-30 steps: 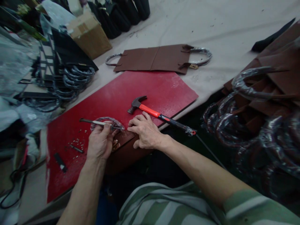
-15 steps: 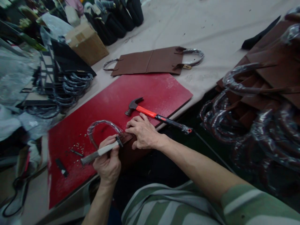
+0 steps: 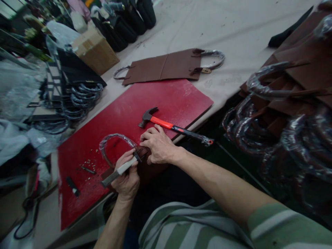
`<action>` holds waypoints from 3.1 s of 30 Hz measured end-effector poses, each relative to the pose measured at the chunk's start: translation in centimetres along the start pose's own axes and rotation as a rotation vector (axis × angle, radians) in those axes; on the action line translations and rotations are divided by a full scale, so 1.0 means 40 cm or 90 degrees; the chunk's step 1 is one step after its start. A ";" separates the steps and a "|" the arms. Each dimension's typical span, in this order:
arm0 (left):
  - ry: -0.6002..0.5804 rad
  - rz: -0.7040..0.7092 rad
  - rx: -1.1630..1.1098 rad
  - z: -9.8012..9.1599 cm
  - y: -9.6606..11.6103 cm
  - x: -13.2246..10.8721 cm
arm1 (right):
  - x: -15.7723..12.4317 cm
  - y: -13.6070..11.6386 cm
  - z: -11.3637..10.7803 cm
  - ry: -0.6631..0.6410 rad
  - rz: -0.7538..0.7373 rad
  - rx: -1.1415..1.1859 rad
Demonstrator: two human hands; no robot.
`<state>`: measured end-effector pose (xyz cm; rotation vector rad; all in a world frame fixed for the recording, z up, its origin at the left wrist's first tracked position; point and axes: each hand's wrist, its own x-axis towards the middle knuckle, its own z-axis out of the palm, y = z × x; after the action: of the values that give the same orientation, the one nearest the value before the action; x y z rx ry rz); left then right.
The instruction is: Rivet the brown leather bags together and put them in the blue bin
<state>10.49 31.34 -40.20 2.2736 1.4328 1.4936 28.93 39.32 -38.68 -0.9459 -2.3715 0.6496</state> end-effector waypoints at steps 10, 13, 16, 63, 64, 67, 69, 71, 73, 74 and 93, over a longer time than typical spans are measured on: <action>-0.012 0.015 0.010 0.003 0.005 0.004 | 0.001 -0.001 -0.001 -0.003 0.005 -0.010; -0.010 0.019 0.030 0.007 0.005 0.004 | 0.000 0.001 0.001 0.004 0.002 -0.009; -0.007 0.025 0.050 0.012 0.006 0.004 | -0.002 0.001 0.001 0.010 0.002 -0.005; -0.094 -0.024 0.047 0.015 -0.008 0.048 | -0.028 -0.016 0.006 0.074 0.019 -0.025; -0.097 -0.027 0.045 0.015 -0.009 0.048 | -0.050 -0.026 0.014 0.115 0.030 -0.025; -0.098 -0.046 0.030 0.015 -0.010 0.048 | -0.151 -0.058 0.062 0.267 0.063 0.013; -0.096 -0.061 0.018 0.016 -0.013 0.046 | -0.224 -0.075 0.104 0.350 0.136 0.076; -0.096 -0.069 0.010 0.017 -0.015 0.044 | -0.275 -0.080 0.138 0.385 0.256 0.129; -0.095 -0.066 0.008 0.018 -0.017 0.042 | -0.290 -0.076 0.158 0.331 0.323 0.210; -0.093 -0.062 0.010 0.019 -0.017 0.042 | -0.285 -0.072 0.163 0.274 0.344 0.278; -0.108 -0.088 -0.034 0.036 -0.028 0.085 | -0.199 -0.093 0.089 0.060 0.437 0.265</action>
<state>11.18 35.01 -39.18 2.1624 1.4506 1.2521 30.02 30.29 -41.35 -1.5446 -1.6924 1.2550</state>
